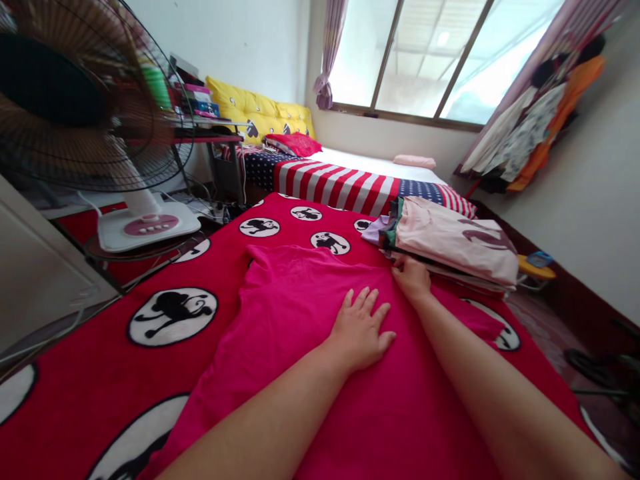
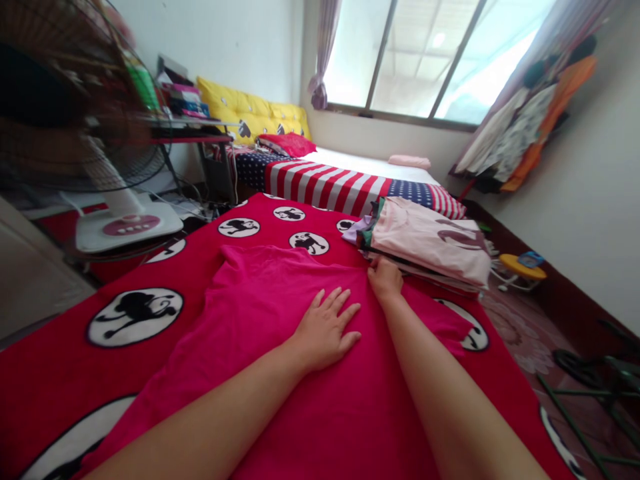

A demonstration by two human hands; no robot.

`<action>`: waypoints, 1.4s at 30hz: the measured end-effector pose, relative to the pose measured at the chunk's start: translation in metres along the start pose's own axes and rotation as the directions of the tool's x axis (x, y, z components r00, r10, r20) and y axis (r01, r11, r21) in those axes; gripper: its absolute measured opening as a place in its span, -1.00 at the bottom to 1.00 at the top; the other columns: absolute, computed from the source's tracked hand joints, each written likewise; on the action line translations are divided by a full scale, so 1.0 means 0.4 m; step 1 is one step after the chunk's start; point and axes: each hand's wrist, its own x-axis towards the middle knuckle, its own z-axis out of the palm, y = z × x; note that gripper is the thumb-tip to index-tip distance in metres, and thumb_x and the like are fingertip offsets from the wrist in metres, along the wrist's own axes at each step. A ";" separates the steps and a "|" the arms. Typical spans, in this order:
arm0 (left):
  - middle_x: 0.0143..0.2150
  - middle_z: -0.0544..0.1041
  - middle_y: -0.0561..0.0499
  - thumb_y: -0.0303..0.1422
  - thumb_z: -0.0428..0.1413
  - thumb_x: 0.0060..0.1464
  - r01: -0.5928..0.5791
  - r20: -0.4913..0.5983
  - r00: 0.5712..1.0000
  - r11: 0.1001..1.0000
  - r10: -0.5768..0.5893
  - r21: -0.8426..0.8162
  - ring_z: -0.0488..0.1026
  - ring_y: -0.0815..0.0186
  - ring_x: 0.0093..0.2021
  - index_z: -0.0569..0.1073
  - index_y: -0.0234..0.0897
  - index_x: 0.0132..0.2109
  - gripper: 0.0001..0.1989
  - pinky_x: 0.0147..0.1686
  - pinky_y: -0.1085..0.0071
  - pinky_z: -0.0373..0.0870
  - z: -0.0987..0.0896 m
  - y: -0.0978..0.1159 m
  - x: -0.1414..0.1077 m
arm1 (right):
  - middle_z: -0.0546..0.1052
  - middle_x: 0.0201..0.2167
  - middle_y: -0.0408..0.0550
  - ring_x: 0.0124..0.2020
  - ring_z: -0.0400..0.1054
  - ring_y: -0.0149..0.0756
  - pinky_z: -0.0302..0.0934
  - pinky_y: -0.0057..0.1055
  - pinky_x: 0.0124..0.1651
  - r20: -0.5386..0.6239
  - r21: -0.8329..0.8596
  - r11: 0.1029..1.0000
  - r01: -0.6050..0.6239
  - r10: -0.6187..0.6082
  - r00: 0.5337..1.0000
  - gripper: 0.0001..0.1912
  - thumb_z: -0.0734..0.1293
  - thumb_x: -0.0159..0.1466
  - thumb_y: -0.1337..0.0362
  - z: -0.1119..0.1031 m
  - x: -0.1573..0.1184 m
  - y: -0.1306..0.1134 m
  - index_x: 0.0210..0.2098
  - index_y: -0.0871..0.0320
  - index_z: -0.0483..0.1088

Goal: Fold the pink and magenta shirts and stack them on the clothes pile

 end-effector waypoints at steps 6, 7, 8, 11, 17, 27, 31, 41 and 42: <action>0.37 0.09 -0.16 -0.02 -0.19 0.22 0.006 0.009 1.000 1.000 -0.006 -0.004 -0.07 0.10 0.38 0.22 -0.20 0.28 -0.40 0.30 -0.03 -0.17 -0.004 0.002 -0.001 | 0.54 -0.17 0.10 -0.18 0.45 -0.13 0.25 -0.35 -0.20 -0.063 0.008 0.999 0.040 -0.040 0.997 -0.69 0.26 0.24 0.12 -0.027 -0.030 -0.018 -0.15 0.18 0.46; 0.37 0.09 -0.16 -0.02 -0.19 0.22 0.006 0.006 1.000 1.000 -0.006 -0.005 -0.07 0.10 0.38 0.22 -0.20 0.28 -0.40 0.30 -0.03 -0.17 -0.003 0.002 -0.002 | 0.51 -0.11 0.12 -0.14 0.43 -0.12 0.25 -0.33 -0.16 -0.102 0.000 0.995 0.096 -0.096 0.990 -0.66 0.24 0.26 0.11 -0.032 -0.048 -0.016 -0.10 0.19 0.44; 0.37 0.09 -0.16 -0.02 -0.19 0.22 0.005 0.000 1.000 1.000 -0.005 -0.007 -0.07 0.10 0.38 0.22 -0.20 0.28 -0.40 0.30 -0.03 -0.17 -0.001 0.002 -0.001 | 0.48 -0.04 0.14 -0.09 0.41 -0.12 0.26 -0.31 -0.11 -0.125 -0.009 0.986 0.165 -0.165 0.978 -0.62 0.20 0.29 0.10 -0.034 -0.066 -0.011 -0.03 0.19 0.41; 0.37 0.09 -0.17 0.00 -0.19 0.22 -0.002 -0.011 1.000 1.000 0.001 -0.016 -0.07 0.09 0.38 0.23 -0.21 0.28 -0.39 0.30 -0.04 -0.18 0.003 -0.001 0.001 | 0.34 0.18 0.14 0.15 0.25 -0.08 0.15 -0.15 0.13 -0.001 -0.045 0.946 0.321 -0.322 0.947 -0.49 0.10 0.35 0.07 -0.026 -0.107 0.026 0.18 0.20 0.25; 0.37 0.08 -0.15 -0.03 -0.17 0.22 0.002 -0.002 1.000 1.000 -0.002 -0.026 -0.07 0.10 0.38 0.22 -0.18 0.29 -0.42 0.30 -0.03 -0.17 0.005 -0.001 -0.003 | -0.13 0.39 0.01 0.39 -0.30 -0.08 -0.17 0.15 0.28 0.288 -0.144 0.959 0.245 -0.197 0.937 -0.33 -0.03 0.36 -0.03 -0.022 -0.114 0.063 0.35 0.18 -0.06; 0.32 0.20 -0.15 -0.21 -0.10 0.24 0.173 -0.163 0.960 0.938 -0.230 -0.302 0.13 0.23 0.31 0.25 -0.29 0.26 -0.50 0.26 0.30 0.09 -0.055 -0.094 0.033 | -0.14 0.39 -0.02 0.39 -0.29 -0.12 -0.17 0.11 0.30 0.335 -0.138 0.959 0.246 -0.188 0.923 -0.32 -0.03 0.36 -0.03 -0.047 -0.205 0.078 0.36 0.18 -0.12; 0.34 0.16 -0.14 -0.23 -0.08 0.22 0.386 -0.038 0.920 0.916 -0.391 -0.107 0.00 0.11 0.36 0.23 -0.28 0.27 -0.49 0.30 0.04 -0.12 -0.096 -0.181 0.028 | -0.09 0.39 -0.01 0.39 -0.27 -0.13 -0.13 0.10 0.29 0.266 -0.143 0.961 0.237 -0.193 0.944 -0.31 -0.04 0.36 -0.06 -0.078 -0.222 0.059 0.36 0.16 -0.08; 0.42 -0.10 -0.04 0.10 -0.26 0.16 0.443 0.009 0.895 0.891 -0.446 0.100 -0.22 0.08 0.40 0.07 -0.14 0.35 -0.28 0.30 -0.04 -0.34 -0.085 -0.233 0.005 | -0.18 0.40 0.00 0.39 -0.32 -0.07 -0.22 0.14 0.30 0.325 -0.274 0.958 0.080 0.014 0.946 -0.24 -0.06 0.33 -0.14 -0.089 -0.257 0.127 0.37 0.15 -0.15; 0.42 -0.10 -0.04 0.10 -0.27 0.16 0.442 0.007 0.895 0.891 -0.445 0.107 -0.22 0.07 0.40 0.07 -0.14 0.35 -0.29 0.30 -0.04 -0.33 -0.083 -0.232 0.006 | -0.18 0.40 0.03 0.39 -0.34 -0.04 -0.25 0.19 0.28 0.332 -0.290 0.956 0.048 0.054 0.942 -0.22 -0.04 0.32 -0.16 -0.102 -0.258 0.102 0.37 0.17 -0.14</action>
